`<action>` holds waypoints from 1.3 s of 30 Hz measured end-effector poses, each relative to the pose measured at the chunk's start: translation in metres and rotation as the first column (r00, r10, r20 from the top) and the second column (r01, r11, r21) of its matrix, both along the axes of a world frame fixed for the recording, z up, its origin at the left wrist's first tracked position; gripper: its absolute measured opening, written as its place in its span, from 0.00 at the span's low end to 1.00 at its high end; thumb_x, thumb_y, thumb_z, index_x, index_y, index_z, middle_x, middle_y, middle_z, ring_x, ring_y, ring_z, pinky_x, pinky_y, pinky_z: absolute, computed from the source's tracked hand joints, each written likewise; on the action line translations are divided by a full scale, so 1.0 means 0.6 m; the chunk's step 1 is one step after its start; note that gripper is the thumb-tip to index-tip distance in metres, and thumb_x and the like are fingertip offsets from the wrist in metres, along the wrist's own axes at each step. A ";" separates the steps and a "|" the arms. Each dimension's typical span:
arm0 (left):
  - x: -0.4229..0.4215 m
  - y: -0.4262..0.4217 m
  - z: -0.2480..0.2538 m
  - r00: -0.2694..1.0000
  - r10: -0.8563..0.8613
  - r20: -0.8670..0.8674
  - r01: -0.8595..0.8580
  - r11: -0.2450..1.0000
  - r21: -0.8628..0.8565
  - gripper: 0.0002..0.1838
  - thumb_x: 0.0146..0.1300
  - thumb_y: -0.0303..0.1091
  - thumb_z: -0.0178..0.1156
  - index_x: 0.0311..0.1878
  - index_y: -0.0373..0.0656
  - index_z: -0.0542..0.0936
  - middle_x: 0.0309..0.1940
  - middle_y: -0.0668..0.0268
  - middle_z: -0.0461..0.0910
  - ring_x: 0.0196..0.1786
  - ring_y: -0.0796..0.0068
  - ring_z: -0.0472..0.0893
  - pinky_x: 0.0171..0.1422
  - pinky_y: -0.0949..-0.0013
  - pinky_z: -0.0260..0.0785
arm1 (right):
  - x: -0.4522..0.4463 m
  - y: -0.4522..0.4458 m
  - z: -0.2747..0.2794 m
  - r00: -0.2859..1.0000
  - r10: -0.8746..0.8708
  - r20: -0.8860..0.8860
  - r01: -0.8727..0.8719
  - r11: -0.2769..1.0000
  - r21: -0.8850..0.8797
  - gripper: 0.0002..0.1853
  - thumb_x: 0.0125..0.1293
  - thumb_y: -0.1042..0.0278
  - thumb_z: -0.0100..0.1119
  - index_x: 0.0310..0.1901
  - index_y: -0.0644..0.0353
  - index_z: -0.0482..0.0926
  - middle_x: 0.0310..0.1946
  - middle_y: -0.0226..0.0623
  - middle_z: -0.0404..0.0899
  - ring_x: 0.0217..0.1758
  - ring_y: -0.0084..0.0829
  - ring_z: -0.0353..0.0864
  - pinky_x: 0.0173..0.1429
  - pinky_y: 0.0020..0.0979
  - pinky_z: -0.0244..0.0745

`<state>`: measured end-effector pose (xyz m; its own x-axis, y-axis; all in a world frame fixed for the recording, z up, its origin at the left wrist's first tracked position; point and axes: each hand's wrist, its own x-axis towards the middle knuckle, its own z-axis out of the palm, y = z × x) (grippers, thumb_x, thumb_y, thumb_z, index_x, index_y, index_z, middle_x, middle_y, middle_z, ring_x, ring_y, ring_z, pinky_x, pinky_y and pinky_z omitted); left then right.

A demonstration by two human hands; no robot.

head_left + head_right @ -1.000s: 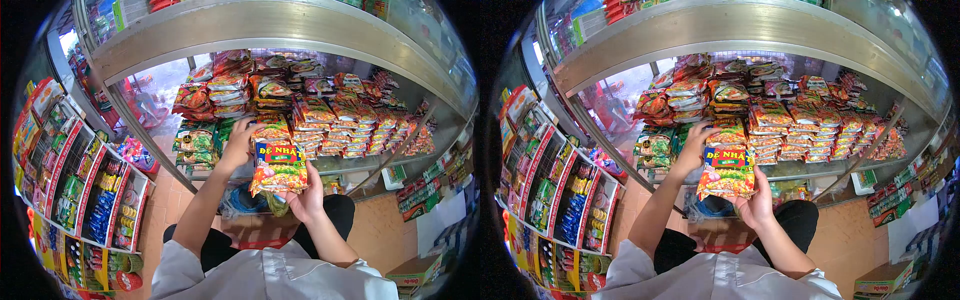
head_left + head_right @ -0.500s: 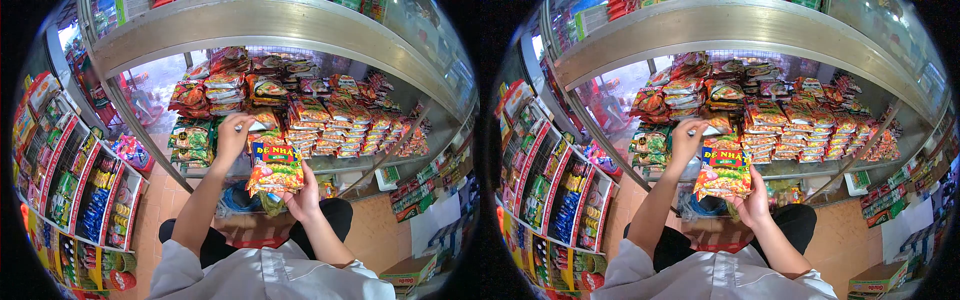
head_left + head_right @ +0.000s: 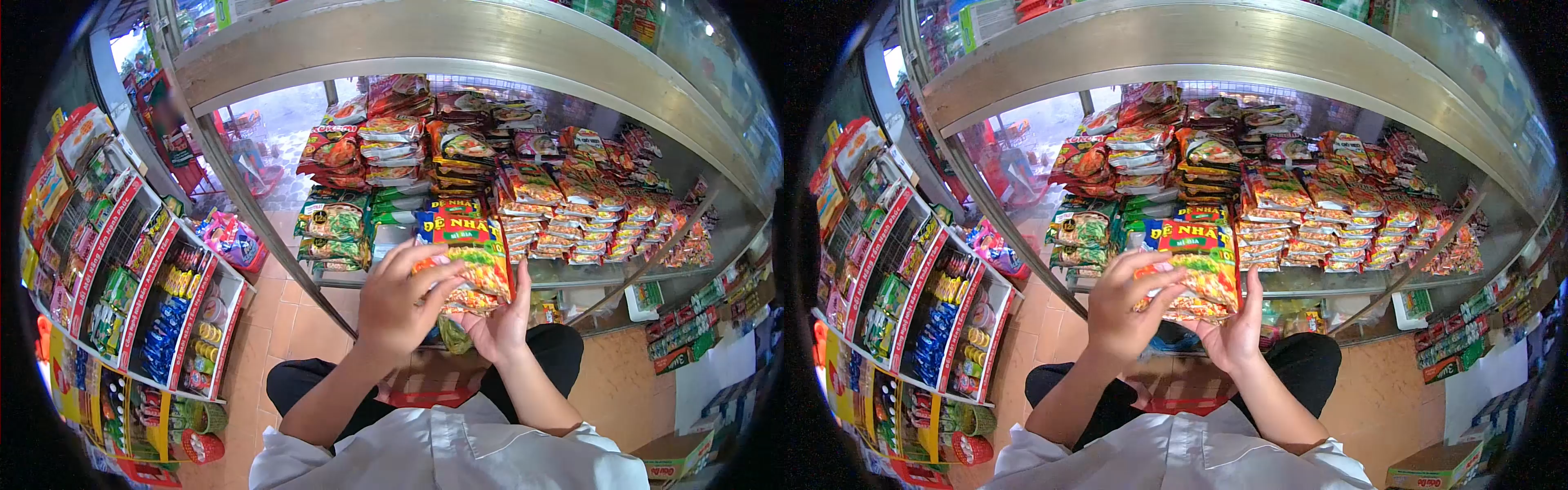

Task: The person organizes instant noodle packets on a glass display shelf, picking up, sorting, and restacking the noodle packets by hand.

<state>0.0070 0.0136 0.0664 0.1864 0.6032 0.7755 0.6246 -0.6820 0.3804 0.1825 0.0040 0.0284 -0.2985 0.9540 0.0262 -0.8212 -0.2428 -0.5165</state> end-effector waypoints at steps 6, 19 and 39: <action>-0.011 -0.017 -0.004 0.998 -0.008 -0.065 0.012 0.998 0.060 0.19 0.60 0.37 0.78 0.55 0.59 0.88 0.56 0.71 0.83 0.58 0.61 0.83 0.60 0.57 0.74 | -0.005 -0.001 -0.011 0.997 -0.012 0.072 0.013 1.000 -0.021 0.44 0.78 0.23 0.38 0.77 0.53 0.68 0.72 0.44 0.76 0.73 0.44 0.79 0.72 0.56 0.78; -0.035 0.062 0.003 0.934 -0.176 0.311 0.172 0.984 0.040 0.20 0.78 0.47 0.58 0.52 0.38 0.88 0.56 0.54 0.84 0.60 0.60 0.82 0.63 0.56 0.75 | 0.045 0.014 -0.029 0.984 -0.078 0.158 0.089 0.994 -0.067 0.45 0.78 0.24 0.41 0.80 0.55 0.63 0.75 0.49 0.71 0.75 0.50 0.76 0.74 0.59 0.77; 0.027 0.246 -0.191 0.757 -0.128 0.640 0.449 0.814 -0.368 0.27 0.62 0.20 0.73 0.66 0.39 0.82 0.58 0.60 0.82 0.57 0.74 0.81 0.61 0.72 0.76 | 0.056 0.007 -0.011 0.963 -0.129 0.236 0.160 0.980 -0.114 0.42 0.78 0.28 0.47 0.77 0.58 0.67 0.71 0.47 0.76 0.69 0.46 0.82 0.67 0.55 0.85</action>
